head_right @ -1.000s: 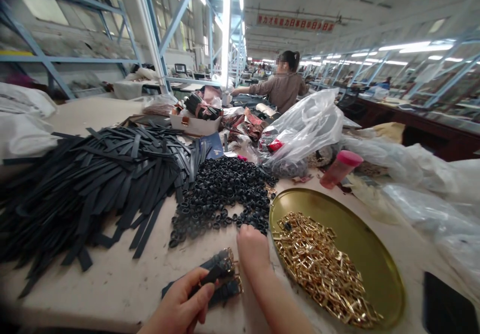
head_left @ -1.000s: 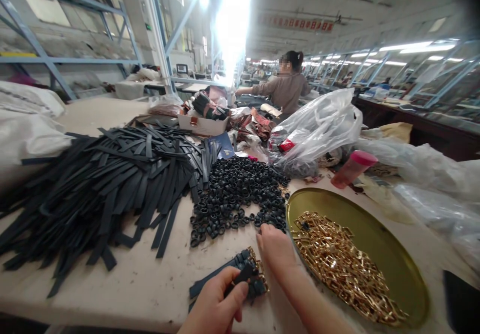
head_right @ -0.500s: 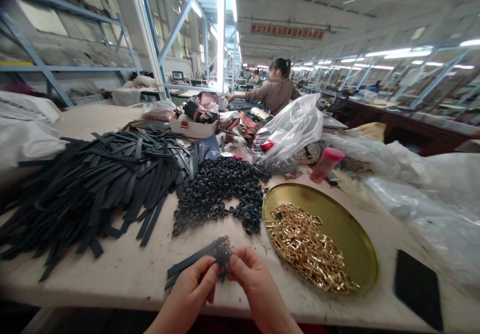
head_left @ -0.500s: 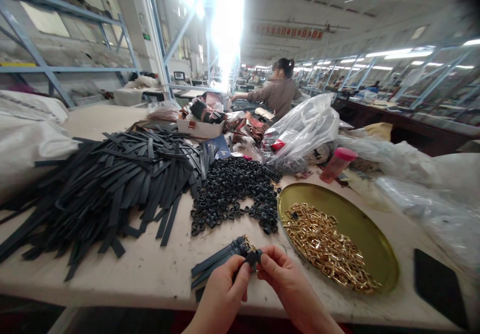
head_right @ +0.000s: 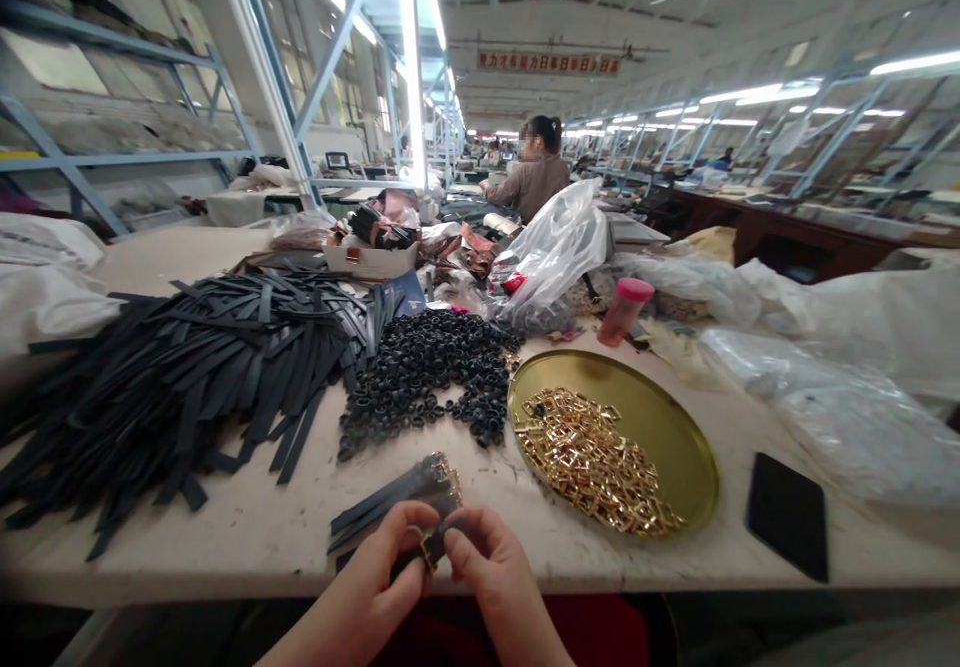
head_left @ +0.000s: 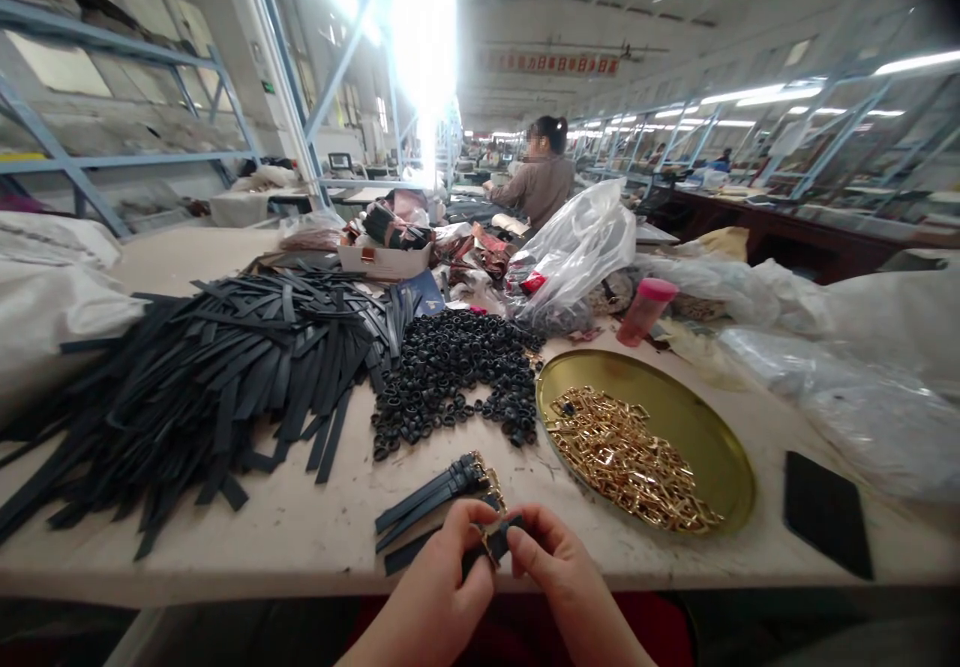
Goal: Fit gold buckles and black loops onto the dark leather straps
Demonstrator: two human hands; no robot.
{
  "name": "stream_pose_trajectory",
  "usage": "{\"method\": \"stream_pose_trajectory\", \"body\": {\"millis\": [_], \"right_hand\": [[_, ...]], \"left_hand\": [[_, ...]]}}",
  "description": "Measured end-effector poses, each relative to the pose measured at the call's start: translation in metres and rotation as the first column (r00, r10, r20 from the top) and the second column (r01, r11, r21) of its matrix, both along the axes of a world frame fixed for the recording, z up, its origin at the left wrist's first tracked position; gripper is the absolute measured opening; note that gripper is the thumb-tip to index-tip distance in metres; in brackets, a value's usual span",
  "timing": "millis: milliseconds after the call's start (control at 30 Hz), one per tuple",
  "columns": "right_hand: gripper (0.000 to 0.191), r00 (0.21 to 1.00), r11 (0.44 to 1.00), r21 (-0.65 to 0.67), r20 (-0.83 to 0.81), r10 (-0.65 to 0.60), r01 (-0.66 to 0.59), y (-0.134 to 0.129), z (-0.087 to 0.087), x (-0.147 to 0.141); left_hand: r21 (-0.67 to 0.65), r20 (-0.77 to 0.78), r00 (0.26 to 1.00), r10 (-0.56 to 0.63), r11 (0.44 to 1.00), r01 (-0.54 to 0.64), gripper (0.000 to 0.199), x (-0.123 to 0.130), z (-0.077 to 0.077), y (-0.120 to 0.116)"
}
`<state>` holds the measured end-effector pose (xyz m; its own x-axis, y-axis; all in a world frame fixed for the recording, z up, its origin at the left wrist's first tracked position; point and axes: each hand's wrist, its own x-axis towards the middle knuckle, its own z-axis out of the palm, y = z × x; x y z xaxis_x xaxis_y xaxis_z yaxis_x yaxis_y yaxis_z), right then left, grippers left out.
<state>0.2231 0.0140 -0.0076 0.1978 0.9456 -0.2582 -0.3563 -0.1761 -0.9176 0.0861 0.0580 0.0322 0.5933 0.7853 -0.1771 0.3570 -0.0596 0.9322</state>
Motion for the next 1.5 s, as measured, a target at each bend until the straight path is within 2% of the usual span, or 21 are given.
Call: {"method": "stream_pose_trajectory", "body": {"millis": [133, 200, 267, 333, 533, 667, 800, 933, 1000, 1100, 1167, 1233, 1267, 1333, 1433, 1500], "right_hand": [[0.033, 0.995, 0.998, 0.056, -0.103, 0.014, -0.008, -0.006, 0.000, -0.006], [0.040, 0.987, 0.999, 0.038, -0.158, -0.006, 0.012, -0.007, 0.000, -0.006], [0.037, 0.965, 1.000, -0.002, -0.262, -0.005, 0.004, -0.006, -0.003, -0.004], [0.031, 0.940, 0.999, -0.032, -0.342, 0.017, -0.029, -0.004, -0.007, -0.004], [0.042, 0.852, 0.969, -0.089, -0.499, 0.157, -0.231, 0.000, -0.022, -0.005], [0.037, 0.824, 0.967, -0.067, -0.540, 0.172, -0.246, 0.002, -0.027, -0.004], [0.037, 0.859, 0.981, -0.049, -0.492, 0.141, -0.189, 0.005, -0.028, -0.003], [0.039, 0.980, 0.995, -0.091, -0.197, 0.027, -0.046, 0.010, -0.029, -0.004], [0.041, 0.998, 0.995, -0.100, -0.065, -0.015, 0.008, 0.012, -0.029, -0.005], [0.039, 0.994, 0.994, -0.077, 0.081, -0.070, 0.076, 0.010, -0.028, -0.005], [0.034, 0.976, 0.998, -0.038, 0.212, -0.048, 0.058, 0.007, -0.025, -0.003], [0.029, 0.945, 0.998, -0.021, 0.322, 0.063, -0.059, 0.003, -0.021, 0.001], [0.027, 0.933, 0.991, -0.035, 0.334, 0.133, -0.129, 0.001, -0.020, 0.003], [0.029, 0.938, 0.969, -0.085, 0.247, 0.244, -0.230, -0.002, -0.018, 0.006], [0.037, 0.957, 0.950, -0.127, 0.011, 0.288, -0.285, -0.007, -0.016, 0.006], [0.040, 0.952, 0.946, -0.119, -0.085, 0.294, -0.303, -0.011, -0.015, 0.004]], "left_hand": [[-0.045, 0.038, 0.999, 0.014, 0.999, -0.012, 0.017, -0.001, -0.006, 0.002], [-0.050, 0.021, 0.999, 0.027, 0.998, -0.025, 0.016, -0.001, -0.009, 0.004], [-0.048, -0.006, 1.000, 0.030, 0.998, -0.031, 0.016, -0.002, -0.011, 0.006], [-0.059, -0.033, 0.999, 0.028, 0.998, -0.030, 0.016, -0.002, -0.010, 0.008], [-0.002, -0.278, 0.960, 0.012, 1.000, -0.013, 0.017, -0.002, -0.006, 0.017], [-0.008, -0.297, 0.955, -0.003, 1.000, 0.001, 0.015, -0.001, -0.009, 0.022], [-0.133, -0.196, 0.980, -0.033, 0.991, 0.006, 0.018, 0.000, -0.012, 0.025], [-0.338, -0.032, 0.999, 0.019, 0.941, -0.029, 0.027, 0.000, -0.016, 0.025], [-0.429, 0.045, 0.998, 0.053, 0.903, -0.029, 0.029, -0.001, -0.020, 0.023], [-0.494, 0.111, 0.990, 0.085, 0.870, -0.019, 0.029, -0.002, -0.028, 0.019], [-0.518, 0.111, 0.990, 0.090, 0.855, -0.020, 0.027, -0.003, -0.031, 0.016], [-0.537, 0.100, 0.991, 0.094, 0.843, -0.026, 0.024, -0.005, -0.032, 0.013], [-0.551, 0.100, 0.991, 0.095, 0.834, -0.024, 0.023, -0.005, -0.030, 0.011], [-0.584, 0.117, 0.989, 0.095, 0.812, -0.009, 0.019, -0.006, -0.025, 0.008], [-0.625, 0.140, 0.985, 0.098, 0.781, 0.011, 0.014, -0.006, -0.017, 0.002], [-0.631, 0.135, 0.986, 0.094, 0.776, 0.012, 0.013, -0.007, -0.014, -0.002]]}}
